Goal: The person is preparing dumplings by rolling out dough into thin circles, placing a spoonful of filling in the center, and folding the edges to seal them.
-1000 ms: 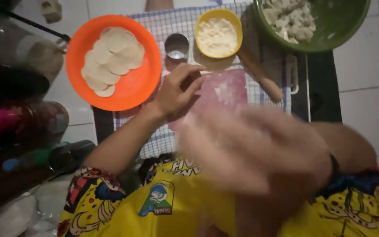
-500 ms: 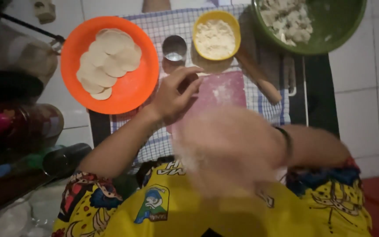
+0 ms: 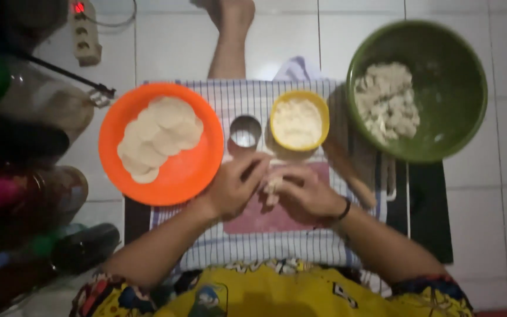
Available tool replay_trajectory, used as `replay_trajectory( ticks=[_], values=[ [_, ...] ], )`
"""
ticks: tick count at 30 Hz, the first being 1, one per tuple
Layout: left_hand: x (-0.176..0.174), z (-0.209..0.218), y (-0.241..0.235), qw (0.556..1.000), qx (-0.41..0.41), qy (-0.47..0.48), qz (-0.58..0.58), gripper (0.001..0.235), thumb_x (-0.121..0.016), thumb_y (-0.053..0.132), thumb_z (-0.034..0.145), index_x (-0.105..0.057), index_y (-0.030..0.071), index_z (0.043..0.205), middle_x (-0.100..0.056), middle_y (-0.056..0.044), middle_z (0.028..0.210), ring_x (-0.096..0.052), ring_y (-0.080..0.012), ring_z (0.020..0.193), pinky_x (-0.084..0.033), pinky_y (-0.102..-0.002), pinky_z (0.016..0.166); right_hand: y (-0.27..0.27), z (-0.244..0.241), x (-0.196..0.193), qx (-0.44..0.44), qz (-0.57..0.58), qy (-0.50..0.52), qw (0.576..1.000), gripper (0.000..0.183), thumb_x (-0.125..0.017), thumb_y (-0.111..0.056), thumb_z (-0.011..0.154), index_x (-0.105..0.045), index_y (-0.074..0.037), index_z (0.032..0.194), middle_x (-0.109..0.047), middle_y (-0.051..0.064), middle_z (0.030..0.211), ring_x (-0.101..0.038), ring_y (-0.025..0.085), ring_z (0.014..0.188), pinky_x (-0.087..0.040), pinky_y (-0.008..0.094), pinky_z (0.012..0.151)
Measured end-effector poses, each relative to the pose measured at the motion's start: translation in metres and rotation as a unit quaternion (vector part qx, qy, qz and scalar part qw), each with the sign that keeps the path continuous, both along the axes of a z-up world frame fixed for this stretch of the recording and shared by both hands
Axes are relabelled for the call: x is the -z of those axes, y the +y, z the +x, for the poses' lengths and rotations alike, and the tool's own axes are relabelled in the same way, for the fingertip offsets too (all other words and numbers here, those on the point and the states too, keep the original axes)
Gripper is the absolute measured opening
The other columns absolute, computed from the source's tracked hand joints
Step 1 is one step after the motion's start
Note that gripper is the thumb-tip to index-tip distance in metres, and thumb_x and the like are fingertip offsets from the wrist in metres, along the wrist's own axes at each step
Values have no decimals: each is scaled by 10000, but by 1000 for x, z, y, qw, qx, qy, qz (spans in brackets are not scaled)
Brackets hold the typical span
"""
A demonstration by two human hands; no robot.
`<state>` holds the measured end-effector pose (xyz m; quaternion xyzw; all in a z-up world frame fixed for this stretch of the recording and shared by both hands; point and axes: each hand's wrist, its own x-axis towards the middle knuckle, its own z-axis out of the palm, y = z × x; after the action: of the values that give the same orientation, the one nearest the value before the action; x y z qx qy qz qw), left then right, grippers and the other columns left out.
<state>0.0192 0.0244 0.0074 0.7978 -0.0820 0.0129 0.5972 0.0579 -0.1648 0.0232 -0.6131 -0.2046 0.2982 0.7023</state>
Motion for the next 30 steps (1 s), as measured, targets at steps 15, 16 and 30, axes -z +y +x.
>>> replay_trajectory(
  ticks=[15,16,30],
  values=[
    [1,-4,-5,997,22,-73,9,225,-585,181,1046,-705,37,1171,-750,-189,924,-745,-392,925,-588,-472,832,-15,-5,29,-32,-29,-66,997,175,-717,20,892,-767,3,1059,-774,125,799,-741,181,659,-631,363,682],
    [-3,-6,-5,998,22,-65,8,225,-585,181,1046,-705,37,1171,-750,-189,924,-745,-392,925,-588,-472,832,-14,-7,31,-32,-30,-58,997,175,-717,20,892,-767,3,1059,-774,125,799,-741,181,659,-631,363,682],
    [3,-6,-8,998,24,-63,10,274,-578,192,1051,-674,0,1221,-734,-284,897,-733,-457,915,-573,-540,814,-12,-11,32,27,-61,-113,991,426,-731,-59,927,-626,-99,1338,-721,138,851,-706,201,594,-603,307,507]
  ],
)
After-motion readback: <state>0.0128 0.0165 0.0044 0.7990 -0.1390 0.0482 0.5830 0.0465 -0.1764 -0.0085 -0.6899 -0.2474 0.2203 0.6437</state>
